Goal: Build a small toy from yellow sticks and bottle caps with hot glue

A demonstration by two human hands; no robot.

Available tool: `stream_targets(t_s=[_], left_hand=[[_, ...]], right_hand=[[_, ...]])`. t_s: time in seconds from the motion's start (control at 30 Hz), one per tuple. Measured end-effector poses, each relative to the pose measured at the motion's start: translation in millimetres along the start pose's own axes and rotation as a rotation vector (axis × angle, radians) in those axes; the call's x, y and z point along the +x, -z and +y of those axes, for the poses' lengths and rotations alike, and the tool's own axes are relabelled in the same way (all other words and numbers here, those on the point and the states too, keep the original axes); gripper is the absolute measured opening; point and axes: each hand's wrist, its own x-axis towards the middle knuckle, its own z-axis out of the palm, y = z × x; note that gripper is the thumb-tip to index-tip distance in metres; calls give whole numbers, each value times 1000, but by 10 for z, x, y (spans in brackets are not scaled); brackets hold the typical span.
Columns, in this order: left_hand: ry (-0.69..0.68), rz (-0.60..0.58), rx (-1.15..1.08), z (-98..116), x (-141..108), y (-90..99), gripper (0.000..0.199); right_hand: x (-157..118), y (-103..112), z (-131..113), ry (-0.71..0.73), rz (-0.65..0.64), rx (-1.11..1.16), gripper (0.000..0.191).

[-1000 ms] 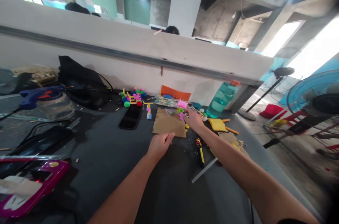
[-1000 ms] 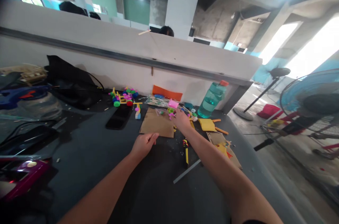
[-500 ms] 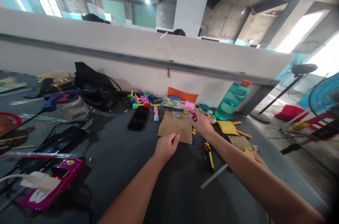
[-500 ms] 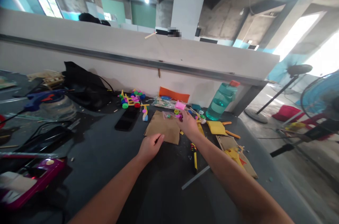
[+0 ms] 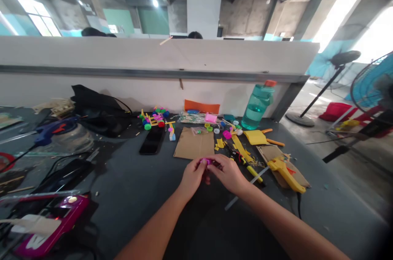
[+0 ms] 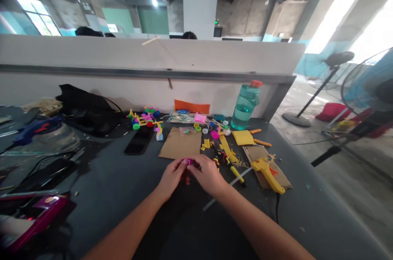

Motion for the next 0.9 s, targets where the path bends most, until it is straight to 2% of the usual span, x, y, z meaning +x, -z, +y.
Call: stream_targets(t_s=[0.1, 0.17, 0.33, 0.43, 0.57, 0.7, 0.8, 0.9], left_hand=[[12, 31, 47, 7, 0, 2, 37], [13, 7, 85, 9, -6, 2, 39], [-26, -58, 108, 19, -32, -27, 42], [-29, -60, 71, 28, -36, -37, 39], [-6, -26, 81, 42, -24, -14, 35], [-40, 38, 172, 65, -13, 26, 32], [-28, 37, 166, 80, -13, 28, 31], [0, 6, 65, 81, -20, 6, 30]], right_hand=[[-39, 18, 40, 52, -11, -37, 30], [-57, 19, 39, 95, -37, -75, 32], [-69, 16, 10, 85, -26, -66, 7], [-56, 14, -5, 62, 29, -11, 14], [-36, -15, -9, 1, 87, 38, 19], [-26, -55, 27, -123, 40, 160, 24], [-18, -56, 45, -225, -16, 313, 15], [-9, -28, 28, -249, 17, 288, 7]])
